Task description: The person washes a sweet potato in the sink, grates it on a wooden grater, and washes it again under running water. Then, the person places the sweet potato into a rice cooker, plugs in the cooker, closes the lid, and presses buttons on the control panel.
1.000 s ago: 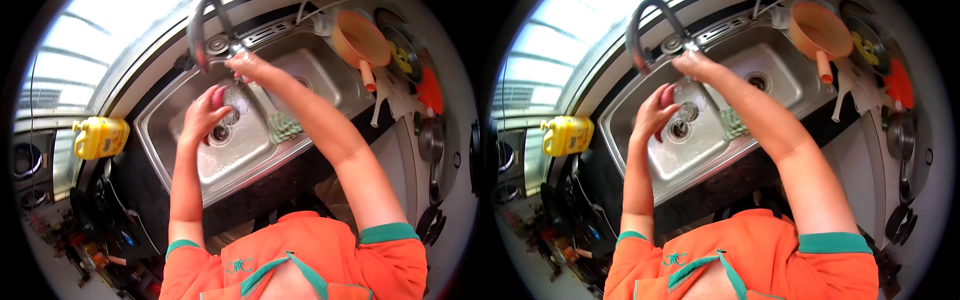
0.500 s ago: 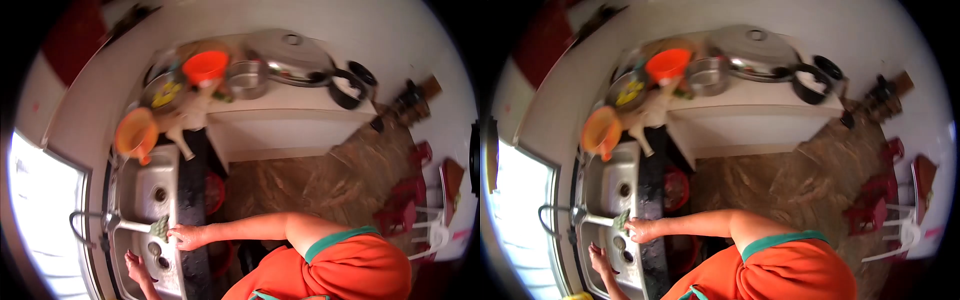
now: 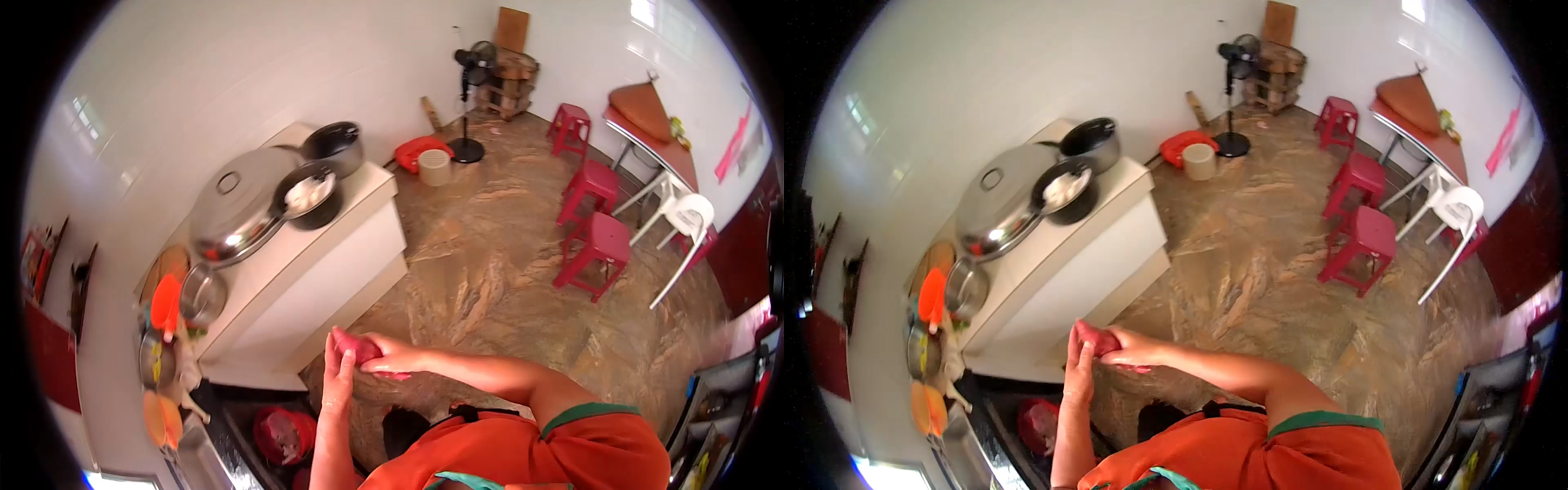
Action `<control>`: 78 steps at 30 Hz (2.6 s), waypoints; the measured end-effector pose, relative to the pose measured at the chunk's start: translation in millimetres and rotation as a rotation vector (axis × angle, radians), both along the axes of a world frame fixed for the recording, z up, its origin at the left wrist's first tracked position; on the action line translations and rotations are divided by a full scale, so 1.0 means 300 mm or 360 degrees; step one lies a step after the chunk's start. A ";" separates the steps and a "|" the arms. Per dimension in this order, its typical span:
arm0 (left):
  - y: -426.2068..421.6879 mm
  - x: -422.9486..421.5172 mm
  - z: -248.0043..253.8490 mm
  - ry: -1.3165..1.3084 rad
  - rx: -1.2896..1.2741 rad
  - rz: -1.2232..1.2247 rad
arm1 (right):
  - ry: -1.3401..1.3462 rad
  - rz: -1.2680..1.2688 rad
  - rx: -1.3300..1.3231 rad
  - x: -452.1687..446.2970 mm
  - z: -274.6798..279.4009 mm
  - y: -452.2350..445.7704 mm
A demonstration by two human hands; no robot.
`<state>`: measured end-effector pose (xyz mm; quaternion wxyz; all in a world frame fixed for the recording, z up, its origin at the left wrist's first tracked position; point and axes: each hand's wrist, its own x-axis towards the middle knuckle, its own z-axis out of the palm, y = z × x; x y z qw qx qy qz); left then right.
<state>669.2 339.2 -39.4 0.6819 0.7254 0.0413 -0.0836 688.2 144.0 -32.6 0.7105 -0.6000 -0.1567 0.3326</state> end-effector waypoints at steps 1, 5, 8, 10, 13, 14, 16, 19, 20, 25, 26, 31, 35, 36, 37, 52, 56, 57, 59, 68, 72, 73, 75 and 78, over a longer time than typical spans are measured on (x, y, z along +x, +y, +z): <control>-0.061 0.041 -0.004 0.0069 0.0090 -0.0181 | 0.0116 -0.0353 -0.0025 -0.016 0.004 -0.103; -0.154 0.251 -0.108 0.0590 0.0237 -0.0879 | 0.0311 -0.0880 0.0069 0.067 -0.285 -0.522; -0.091 0.338 -0.352 0.1134 -0.0335 -0.0392 | 0.0315 -0.1152 -0.0053 0.142 -0.382 -0.859; -0.156 0.376 -0.472 0.1228 0.1051 -0.0884 | 0.0262 -0.1372 -0.0311 0.200 -0.478 -1.075; -0.295 0.558 -0.624 0.0803 0.2327 -0.1766 | 0.0264 -0.1670 -0.0570 0.286 -0.501 -1.375; -0.303 0.539 -0.678 0.0774 0.2226 -0.1811 | 0.0387 -0.1704 -0.0528 0.295 -0.475 -1.467; -0.558 0.725 -0.709 0.0454 0.2038 -0.1807 | 0.0415 -0.1758 -0.0704 0.337 -0.517 -1.676; -1.085 1.129 -0.578 -0.0180 0.2118 -0.1992 | 0.0479 -0.1859 -0.0885 0.411 -0.504 -1.907; -1.243 1.247 -0.521 -0.0168 0.2002 -0.1583 | 0.0527 -0.1919 -0.0903 0.443 -0.460 -1.969; -1.922 1.846 -0.421 -0.0485 0.2090 -0.1489 | 0.0700 -0.2243 -0.0725 0.611 -0.576 -2.383; -2.035 1.968 -0.416 -0.0515 0.2014 -0.1357 | 0.0668 -0.2354 -0.0687 0.648 -0.682 -2.500; -2.169 2.213 -0.653 -0.0092 0.1689 -0.1094 | 0.0987 -0.2394 -0.0485 1.039 -0.572 -2.907; -2.198 2.244 -0.688 0.0401 0.2075 -0.1132 | 0.0934 -0.2304 -0.0458 1.306 -0.505 -3.144; -2.184 2.267 -0.730 0.0409 0.2079 -0.1091 | 0.0919 -0.2297 -0.0469 1.377 -0.455 -3.168; -2.180 2.307 -0.745 0.0471 0.2073 -0.1083 | 0.0909 -0.2291 -0.0480 1.446 -0.431 -3.190; -2.802 4.154 -1.148 -0.0599 0.2458 -0.1537 | 0.1337 -0.2460 -0.0874 2.535 -0.524 -3.388; -3.116 4.749 -1.276 -0.1283 0.2594 -0.1541 | 0.1486 -0.2447 -0.1075 2.654 -0.631 -3.458; -3.193 4.854 -1.232 -0.1391 0.2672 -0.1455 | 0.1525 -0.2456 -0.1100 2.672 -0.646 -3.463; -3.315 5.078 -1.284 -0.1457 0.2778 -0.1438 | 0.1708 -0.2579 -0.1007 2.814 -0.607 -3.432; -3.579 5.593 -1.554 -0.1465 0.3145 -0.1693 | 0.1947 -0.2546 -0.1205 2.929 -0.689 -3.455; -3.539 5.621 -1.569 -0.1742 0.3320 -0.1819 | 0.2018 -0.2527 -0.1221 2.949 -0.708 -3.469; -3.537 5.626 -1.610 -0.1760 0.3332 -0.1799 | 0.2025 -0.2520 -0.1223 2.952 -0.714 -3.472; -3.533 5.625 -1.682 -0.1757 0.3406 -0.1713 | 0.2019 -0.2502 -0.1229 2.956 -0.729 -3.487; -3.517 5.573 -1.635 -0.1263 0.3387 -0.1786 | 0.1980 -0.2494 -0.1195 2.953 -0.739 -3.501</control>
